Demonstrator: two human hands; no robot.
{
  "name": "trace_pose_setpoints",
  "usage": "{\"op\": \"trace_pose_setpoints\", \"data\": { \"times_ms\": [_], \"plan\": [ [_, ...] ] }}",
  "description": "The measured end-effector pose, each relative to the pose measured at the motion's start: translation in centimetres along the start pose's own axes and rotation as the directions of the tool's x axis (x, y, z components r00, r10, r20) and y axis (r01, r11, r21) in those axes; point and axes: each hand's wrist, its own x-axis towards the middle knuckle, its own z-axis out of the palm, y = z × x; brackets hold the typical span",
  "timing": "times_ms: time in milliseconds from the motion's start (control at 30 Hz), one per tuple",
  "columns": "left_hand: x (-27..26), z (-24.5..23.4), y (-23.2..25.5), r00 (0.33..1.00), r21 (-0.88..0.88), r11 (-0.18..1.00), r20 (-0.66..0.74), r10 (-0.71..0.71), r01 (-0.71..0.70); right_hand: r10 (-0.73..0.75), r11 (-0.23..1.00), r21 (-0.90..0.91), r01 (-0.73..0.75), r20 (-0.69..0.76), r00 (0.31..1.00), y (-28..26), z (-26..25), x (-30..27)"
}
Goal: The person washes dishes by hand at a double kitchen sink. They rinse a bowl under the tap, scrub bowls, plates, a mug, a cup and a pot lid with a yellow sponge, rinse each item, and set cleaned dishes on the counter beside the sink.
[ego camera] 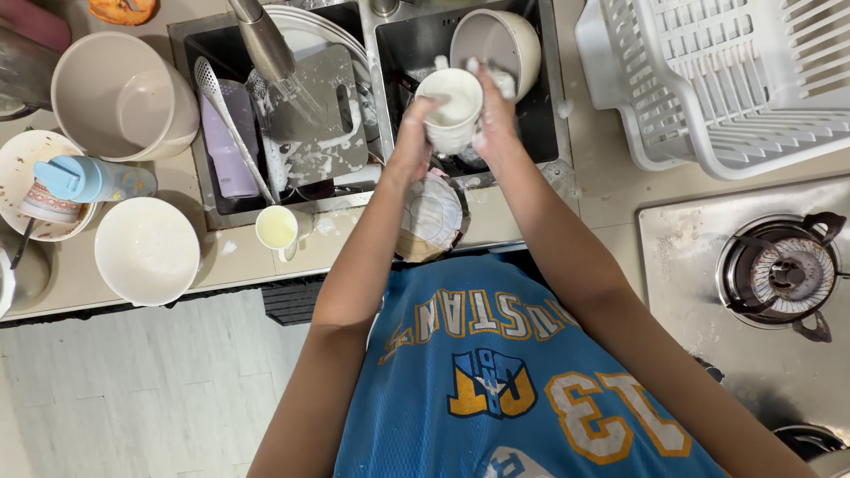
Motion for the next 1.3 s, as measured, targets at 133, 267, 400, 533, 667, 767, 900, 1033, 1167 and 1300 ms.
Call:
{"op": "trace_pose_setpoints", "data": {
  "times_ms": [133,267,400,533,667,767,900,1033,1167,1300],
  "plan": [
    [-0.3,-2.3,0.7,0.981,-0.061,0.987,0.136,-0.138,0.147,0.102,0.982,-0.171,-0.081,0.115,0.988,0.4,0.7,-0.3],
    [-0.4,-2.4,2.1,0.955,-0.073,0.962,0.161,-0.249,0.263,0.221,0.964,-0.147,-0.223,-0.030,0.975,1.1,1.0,0.9],
    [-0.7,-2.3,2.3,0.957,-0.051,0.965,0.154,-0.246,0.256,-0.022,0.984,-0.175,-0.015,-0.210,0.977,1.7,0.5,2.4],
    [-1.4,-2.2,0.0,0.967,0.189,0.950,0.100,0.234,-0.249,-0.112,0.986,-0.144,0.080,-0.224,0.968,1.0,-0.3,2.6],
    [-1.8,-3.0,-0.6,0.897,0.372,0.819,0.106,0.429,-0.436,-0.078,0.880,-0.471,0.059,-0.021,0.997,-0.4,0.9,0.8],
    [-2.5,-4.2,0.9,0.923,0.386,0.842,0.075,0.379,-0.377,-0.364,0.446,-0.687,0.574,0.447,0.817,-1.1,3.0,-1.5],
    [-4.3,-4.8,3.6,0.879,0.636,0.634,0.160,0.448,-0.439,-0.453,-0.072,-0.480,0.874,0.797,0.400,-0.7,6.6,-4.6],
    [-6.3,-5.0,6.1,0.948,0.855,0.456,0.115,0.297,-0.247,-0.011,-0.174,-0.688,0.704,0.717,0.697,0.9,9.4,-6.0],
    [-7.0,-5.4,7.6,0.920,0.962,-0.098,0.274,0.280,-0.256,0.474,0.091,-0.996,0.009,0.052,0.879,2.7,11.0,-4.8],
    [-7.8,-6.3,8.6,0.803,0.778,-0.546,0.522,0.286,-0.311,0.532,0.845,-0.324,-0.426,0.418,0.737,5.1,10.9,-3.9]
  ]
}}
